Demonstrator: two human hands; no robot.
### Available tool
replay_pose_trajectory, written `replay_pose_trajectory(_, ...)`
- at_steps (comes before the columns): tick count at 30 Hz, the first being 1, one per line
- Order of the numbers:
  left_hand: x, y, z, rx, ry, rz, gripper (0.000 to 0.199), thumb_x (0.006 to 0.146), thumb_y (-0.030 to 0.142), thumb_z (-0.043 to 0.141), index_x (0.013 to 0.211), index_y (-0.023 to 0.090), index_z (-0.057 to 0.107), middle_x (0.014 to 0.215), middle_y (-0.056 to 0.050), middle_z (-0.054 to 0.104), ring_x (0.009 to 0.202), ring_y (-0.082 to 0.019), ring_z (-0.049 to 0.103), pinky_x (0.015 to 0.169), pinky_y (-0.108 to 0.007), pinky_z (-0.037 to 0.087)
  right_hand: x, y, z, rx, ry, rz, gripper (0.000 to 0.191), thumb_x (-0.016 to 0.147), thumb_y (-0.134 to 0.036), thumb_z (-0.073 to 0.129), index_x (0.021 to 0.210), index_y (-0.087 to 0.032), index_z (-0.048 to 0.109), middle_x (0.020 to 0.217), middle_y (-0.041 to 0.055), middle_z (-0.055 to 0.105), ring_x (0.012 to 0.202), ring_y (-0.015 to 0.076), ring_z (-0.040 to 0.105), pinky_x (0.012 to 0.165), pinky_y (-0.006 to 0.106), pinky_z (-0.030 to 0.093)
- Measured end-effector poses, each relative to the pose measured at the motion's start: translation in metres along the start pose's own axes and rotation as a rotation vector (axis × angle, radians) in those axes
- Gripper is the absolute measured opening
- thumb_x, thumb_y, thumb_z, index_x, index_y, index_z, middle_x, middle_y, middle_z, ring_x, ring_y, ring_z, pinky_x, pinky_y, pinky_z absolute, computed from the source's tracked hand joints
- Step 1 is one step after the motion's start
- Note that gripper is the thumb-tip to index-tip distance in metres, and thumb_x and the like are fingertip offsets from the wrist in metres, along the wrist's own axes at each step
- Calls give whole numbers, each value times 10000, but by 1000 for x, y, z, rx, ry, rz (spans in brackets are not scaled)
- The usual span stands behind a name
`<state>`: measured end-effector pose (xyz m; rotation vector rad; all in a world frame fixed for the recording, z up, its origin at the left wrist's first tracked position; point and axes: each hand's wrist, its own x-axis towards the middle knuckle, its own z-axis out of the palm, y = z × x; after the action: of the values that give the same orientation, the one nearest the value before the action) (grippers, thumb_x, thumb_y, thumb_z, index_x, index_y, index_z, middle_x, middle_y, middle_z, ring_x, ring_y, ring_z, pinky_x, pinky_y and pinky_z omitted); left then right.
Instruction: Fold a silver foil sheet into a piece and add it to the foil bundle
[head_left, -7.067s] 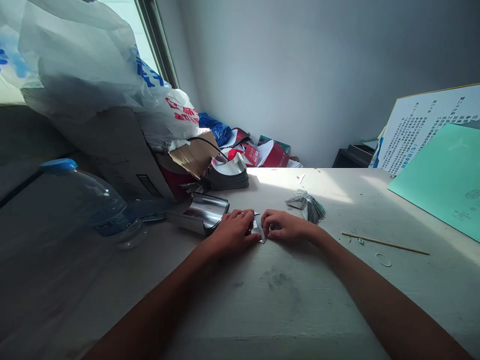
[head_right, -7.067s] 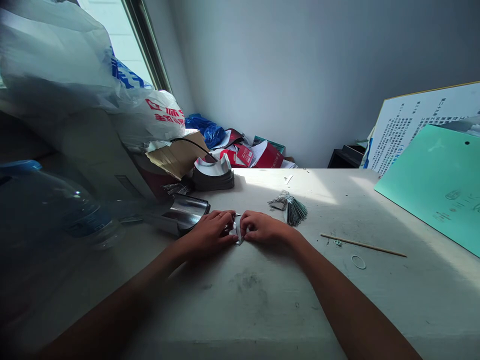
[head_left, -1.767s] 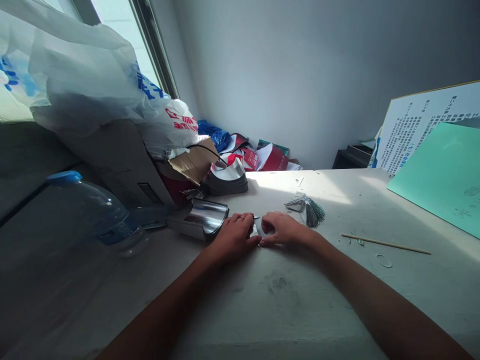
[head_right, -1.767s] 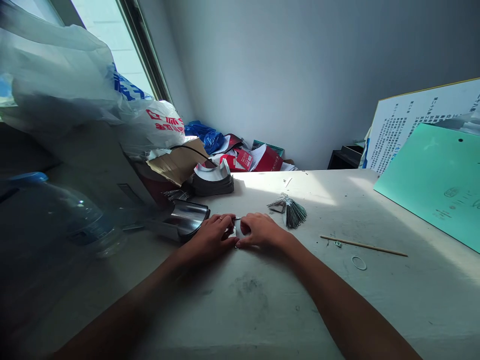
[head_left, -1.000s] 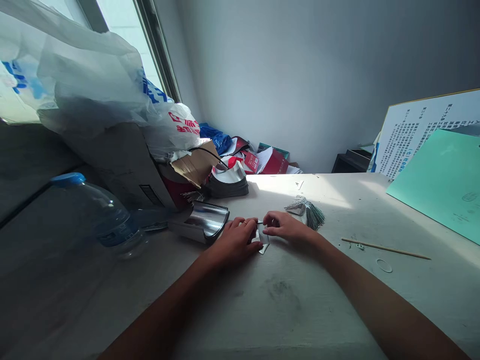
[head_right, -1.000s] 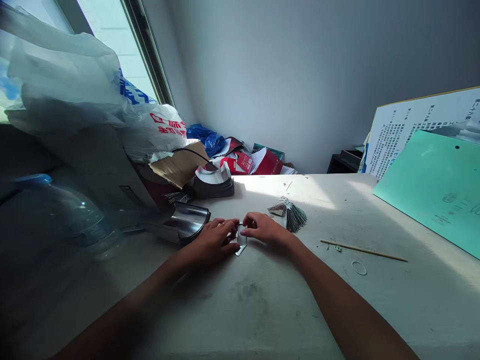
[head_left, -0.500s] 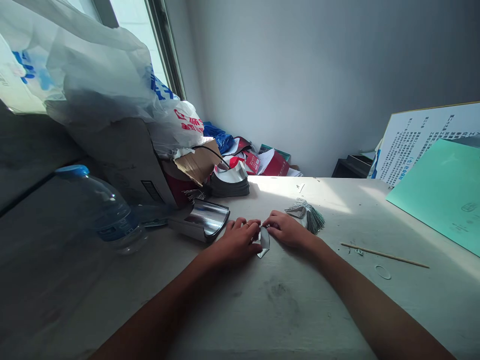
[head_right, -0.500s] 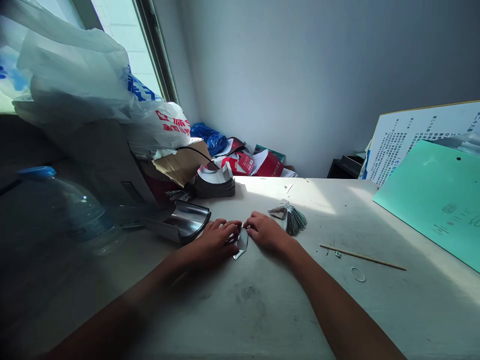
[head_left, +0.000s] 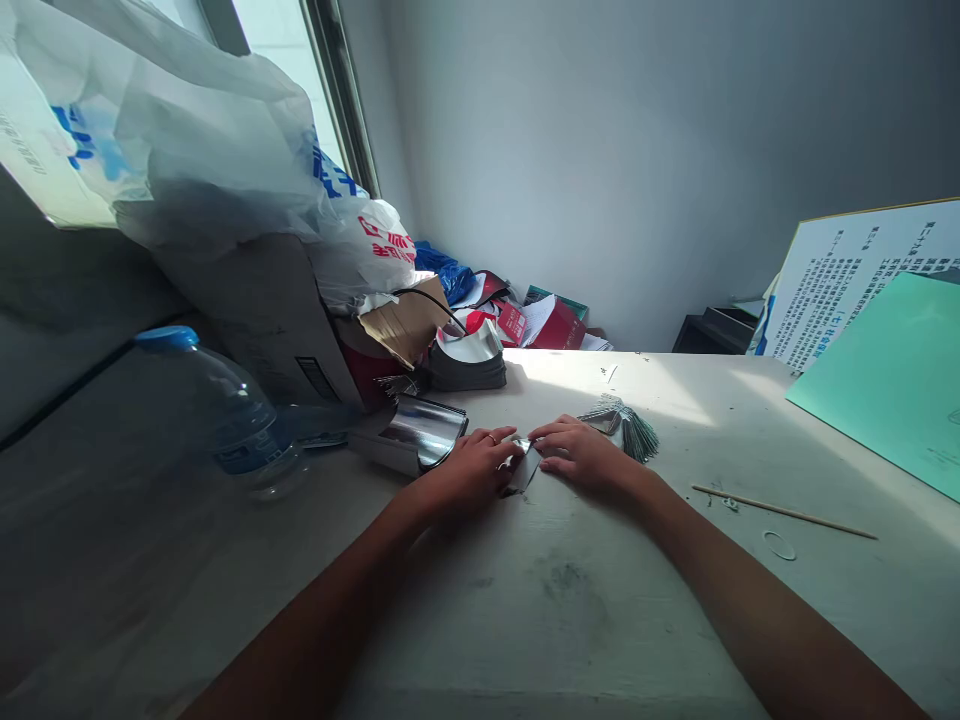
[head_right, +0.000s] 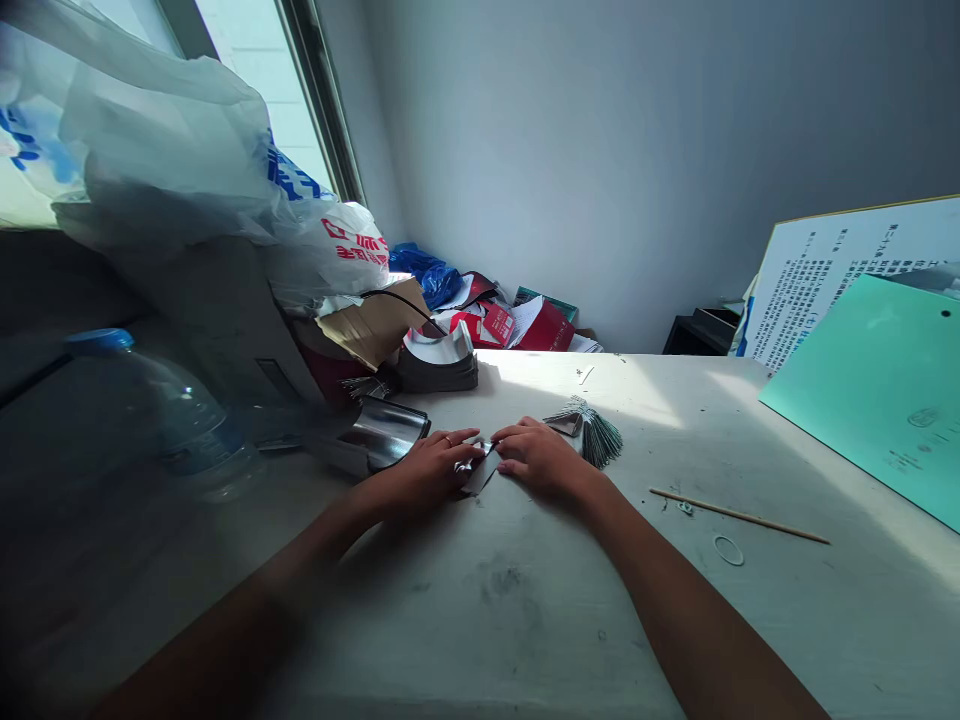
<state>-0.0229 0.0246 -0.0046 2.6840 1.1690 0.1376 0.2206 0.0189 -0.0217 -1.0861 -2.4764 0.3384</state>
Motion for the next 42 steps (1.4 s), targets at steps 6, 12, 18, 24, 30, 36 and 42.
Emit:
replay_pose_trajectory(6, 0, -4, 3, -20, 0, -58, 413, 905, 241, 593, 1310, 320, 593, 1593, -99, 335, 1451, -337, 349, 1150, -552, 342, 3, 5, 4, 27, 22, 11, 215, 880, -338, 736, 1050, -207, 745, 1212, 62, 705, 1117, 248, 581, 1003, 393, 453)
replay_pose_trajectory(12, -4, -4, -11, -79, 2, 43, 375, 1006, 307, 402, 1327, 302, 596, 1453, -69, 524, 1368, -283, 447, 1142, -481, 370, 3, 4, 2, 34, 2, 55, 240, 865, -356, 749, 1054, -208, 742, 1213, 64, 697, 1124, 244, 588, 966, 370, 465)
replay_pose_trajectory(18, -6, -10, -24, -254, -100, 42, 447, 985, 375, 478, 1410, 238, 507, 1471, -63, 518, 1399, -227, 423, 1172, -360, 348, 2, 0, 0, 13, -8, 61, 153, 894, -295, 707, 1013, -209, 751, 1223, 59, 693, 1110, 230, 593, 956, 366, 462)
replay_pose_trajectory(24, -4, -12, -13, -125, -25, -49, 764, 821, 385, 734, 1470, 198, 377, 1565, -147, 366, 1481, -288, 295, 1202, -430, 293, 0, -6, -3, 4, 13, 69, 147, 921, -260, 665, 1025, -219, 762, 1190, 57, 706, 1111, 218, 594, 949, 349, 467)
replay_pose_trajectory(30, -4, -3, -14, -104, 39, -75, 576, 787, 311, 761, 1289, 185, 509, 1391, -122, 510, 1317, -277, 472, 1108, -377, 396, 2, -10, -5, -144, -34, 68, 197, 914, -369, 691, 997, -204, 760, 1124, 76, 707, 1024, 234, 611, 828, 331, 472)
replay_pose_trajectory(36, -3, 4, -19, -48, 61, -110, 294, 772, 287, 768, 999, 181, 615, 1147, -85, 579, 1072, -252, 576, 900, -322, 478, 8, -12, -4, -325, -62, 65, 352, 900, -526, 686, 909, -179, 747, 1033, 90, 705, 932, 236, 630, 703, 309, 430)
replay_pose_trajectory(42, -1, 6, -21, -29, -13, -98, 63, 841, 224, 678, 895, 192, 685, 1006, -54, 646, 914, -208, 623, 745, -268, 449, 12, -10, -3, -397, -91, 23, 384, 911, -543, 665, 872, -167, 735, 997, 103, 701, 880, 239, 641, 672, 308, 414)
